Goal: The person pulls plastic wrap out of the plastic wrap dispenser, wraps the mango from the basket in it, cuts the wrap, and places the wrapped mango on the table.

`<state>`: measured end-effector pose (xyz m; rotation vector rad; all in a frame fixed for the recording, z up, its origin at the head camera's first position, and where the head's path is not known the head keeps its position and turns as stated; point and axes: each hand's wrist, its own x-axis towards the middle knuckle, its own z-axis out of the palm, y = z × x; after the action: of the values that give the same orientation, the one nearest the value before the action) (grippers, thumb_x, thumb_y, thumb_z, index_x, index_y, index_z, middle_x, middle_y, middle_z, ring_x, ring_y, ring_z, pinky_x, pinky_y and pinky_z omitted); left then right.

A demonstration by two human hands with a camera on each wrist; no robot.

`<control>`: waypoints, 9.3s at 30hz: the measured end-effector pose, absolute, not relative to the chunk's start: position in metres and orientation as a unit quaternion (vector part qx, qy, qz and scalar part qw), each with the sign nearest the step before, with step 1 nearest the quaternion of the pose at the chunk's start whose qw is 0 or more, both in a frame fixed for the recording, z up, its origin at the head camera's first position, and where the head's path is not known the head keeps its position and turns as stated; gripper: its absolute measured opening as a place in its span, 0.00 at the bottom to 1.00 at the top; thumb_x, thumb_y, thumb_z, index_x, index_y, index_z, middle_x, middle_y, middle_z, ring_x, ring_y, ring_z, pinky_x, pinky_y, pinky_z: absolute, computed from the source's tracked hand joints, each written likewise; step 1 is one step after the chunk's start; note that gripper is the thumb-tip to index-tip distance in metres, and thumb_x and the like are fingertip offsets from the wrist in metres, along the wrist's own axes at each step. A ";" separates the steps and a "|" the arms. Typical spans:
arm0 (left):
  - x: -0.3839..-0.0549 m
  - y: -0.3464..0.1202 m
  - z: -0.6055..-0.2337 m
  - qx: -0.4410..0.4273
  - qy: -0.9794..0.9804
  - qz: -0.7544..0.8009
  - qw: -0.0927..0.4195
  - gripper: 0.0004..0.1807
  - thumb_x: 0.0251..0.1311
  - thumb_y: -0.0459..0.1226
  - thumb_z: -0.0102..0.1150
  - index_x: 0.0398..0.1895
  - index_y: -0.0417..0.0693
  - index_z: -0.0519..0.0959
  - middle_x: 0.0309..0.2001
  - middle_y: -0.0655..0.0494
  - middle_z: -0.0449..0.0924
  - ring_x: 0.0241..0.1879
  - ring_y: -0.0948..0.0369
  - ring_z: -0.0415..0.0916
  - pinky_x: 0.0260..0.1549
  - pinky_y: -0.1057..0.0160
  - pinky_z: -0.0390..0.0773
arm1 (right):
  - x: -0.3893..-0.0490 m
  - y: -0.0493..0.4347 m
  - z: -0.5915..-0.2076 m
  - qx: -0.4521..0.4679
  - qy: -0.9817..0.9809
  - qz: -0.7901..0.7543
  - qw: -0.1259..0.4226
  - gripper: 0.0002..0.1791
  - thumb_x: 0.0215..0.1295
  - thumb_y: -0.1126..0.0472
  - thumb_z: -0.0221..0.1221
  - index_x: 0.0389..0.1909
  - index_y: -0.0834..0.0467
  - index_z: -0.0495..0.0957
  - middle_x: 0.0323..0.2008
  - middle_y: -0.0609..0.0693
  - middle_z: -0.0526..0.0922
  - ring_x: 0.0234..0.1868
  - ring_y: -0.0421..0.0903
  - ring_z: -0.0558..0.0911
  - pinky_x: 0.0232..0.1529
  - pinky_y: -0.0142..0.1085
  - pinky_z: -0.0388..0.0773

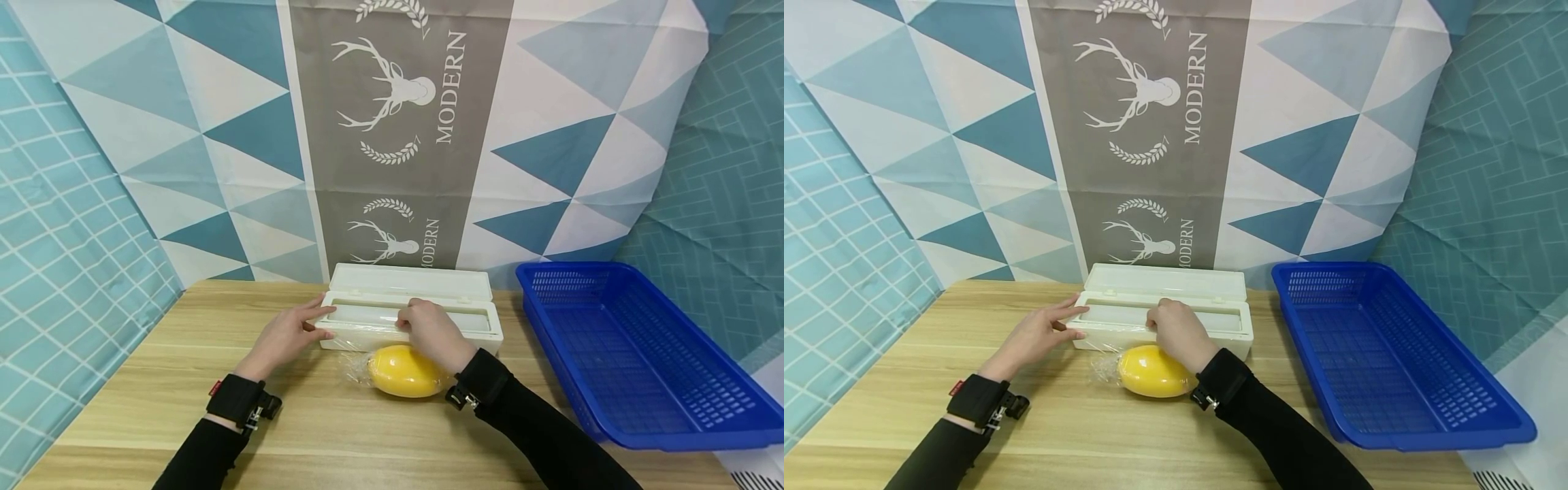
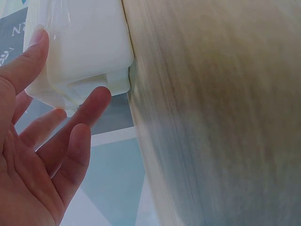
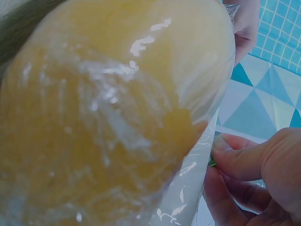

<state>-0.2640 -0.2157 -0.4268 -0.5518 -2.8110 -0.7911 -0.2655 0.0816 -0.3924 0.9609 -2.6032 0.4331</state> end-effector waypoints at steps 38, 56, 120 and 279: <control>-0.263 -0.216 -0.429 -0.180 -0.942 -0.269 0.092 0.29 0.52 0.57 0.57 0.61 0.69 0.70 0.68 0.60 0.59 0.33 0.69 0.74 0.24 0.63 0.69 | -0.261 0.098 -0.390 0.332 -0.917 0.152 0.164 0.07 0.57 0.67 0.59 0.30 0.52 0.82 0.27 0.44 0.75 0.31 0.40 0.76 0.37 0.30 0.73; -0.264 -0.218 -0.427 -0.182 -0.942 -0.267 0.087 0.30 0.52 0.58 0.56 0.61 0.69 0.69 0.68 0.59 0.58 0.34 0.69 0.75 0.25 0.63 0.69 | -0.260 0.116 -0.389 0.326 -0.918 0.151 0.167 0.07 0.56 0.67 0.60 0.29 0.51 0.82 0.26 0.44 0.75 0.30 0.38 0.75 0.35 0.29 0.73; -0.265 -0.217 -0.429 -0.179 -0.944 -0.268 0.080 0.30 0.53 0.59 0.56 0.61 0.71 0.69 0.68 0.61 0.57 0.32 0.70 0.73 0.22 0.62 0.68 | -0.251 0.157 -0.397 0.299 -0.918 0.164 0.201 0.07 0.53 0.69 0.61 0.28 0.53 0.81 0.25 0.44 0.72 0.30 0.41 0.75 0.35 0.32 0.73; -0.226 -0.129 -0.414 -0.365 -0.912 -0.109 0.153 0.50 0.32 0.69 0.61 0.59 0.51 0.70 0.66 0.52 0.61 0.62 0.55 0.57 0.58 0.57 0.58 | -0.215 0.152 -0.433 0.366 -0.894 0.154 0.205 0.31 0.55 0.46 0.62 0.60 0.50 0.69 0.53 0.44 0.71 0.54 0.42 0.65 0.54 0.37 0.66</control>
<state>-0.2263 -0.1290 -0.4142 -1.0473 -2.6142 -0.3120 -0.2150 0.1522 -0.4330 1.0207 -2.4929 0.4289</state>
